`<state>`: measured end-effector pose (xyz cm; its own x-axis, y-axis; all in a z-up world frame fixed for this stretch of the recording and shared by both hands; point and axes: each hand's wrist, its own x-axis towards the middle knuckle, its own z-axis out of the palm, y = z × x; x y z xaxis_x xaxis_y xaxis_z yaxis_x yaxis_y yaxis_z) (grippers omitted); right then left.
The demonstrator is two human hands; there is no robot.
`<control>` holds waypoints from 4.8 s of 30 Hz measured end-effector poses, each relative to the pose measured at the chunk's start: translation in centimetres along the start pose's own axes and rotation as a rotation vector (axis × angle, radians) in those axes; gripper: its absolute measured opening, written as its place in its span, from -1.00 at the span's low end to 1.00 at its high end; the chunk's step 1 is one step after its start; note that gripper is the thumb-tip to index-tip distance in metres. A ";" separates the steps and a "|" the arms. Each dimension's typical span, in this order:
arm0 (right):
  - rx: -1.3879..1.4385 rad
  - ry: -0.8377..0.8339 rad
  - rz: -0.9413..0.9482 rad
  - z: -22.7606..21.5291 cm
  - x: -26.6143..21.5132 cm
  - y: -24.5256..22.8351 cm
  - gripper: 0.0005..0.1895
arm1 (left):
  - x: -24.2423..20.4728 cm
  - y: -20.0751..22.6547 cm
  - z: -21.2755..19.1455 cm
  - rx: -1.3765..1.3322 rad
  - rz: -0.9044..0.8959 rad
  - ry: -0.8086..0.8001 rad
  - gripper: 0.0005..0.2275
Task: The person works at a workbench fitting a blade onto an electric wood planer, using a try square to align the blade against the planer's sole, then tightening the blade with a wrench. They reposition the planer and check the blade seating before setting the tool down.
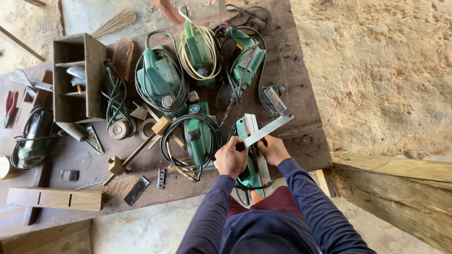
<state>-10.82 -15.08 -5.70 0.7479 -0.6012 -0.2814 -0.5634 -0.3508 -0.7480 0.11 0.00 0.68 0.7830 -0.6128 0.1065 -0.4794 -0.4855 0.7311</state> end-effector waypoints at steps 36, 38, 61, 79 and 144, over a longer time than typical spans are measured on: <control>-0.009 0.185 0.024 2.2 0.5 3.3 -0.69 | 0.3 -0.5 0.4 0.015 -0.004 -0.018 -0.77; -0.037 0.188 0.022 2.3 0.6 3.6 -0.69 | 0.2 -0.3 0.4 0.017 -0.004 -0.019 -0.77; -0.020 0.190 -0.099 1.1 -1.2 -1.9 -0.78 | 0.0 -0.1 0.5 0.020 -0.014 0.031 -0.78; 0.564 0.779 0.059 -0.2 -16.7 2.2 -0.83 | 12.2 2.8 -5.5 0.101 0.922 -0.748 -0.09; -0.010 0.364 -0.054 0.7 -6.5 0.8 -0.73 | 16.3 1.5 1.4 0.647 0.710 -1.586 0.09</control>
<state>-15.90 -10.94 -4.93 0.6038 -0.7971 -0.0075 -0.5313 -0.3954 -0.7493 11.60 -11.59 2.51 -0.4835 -0.5361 -0.6920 -0.8682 0.1930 0.4571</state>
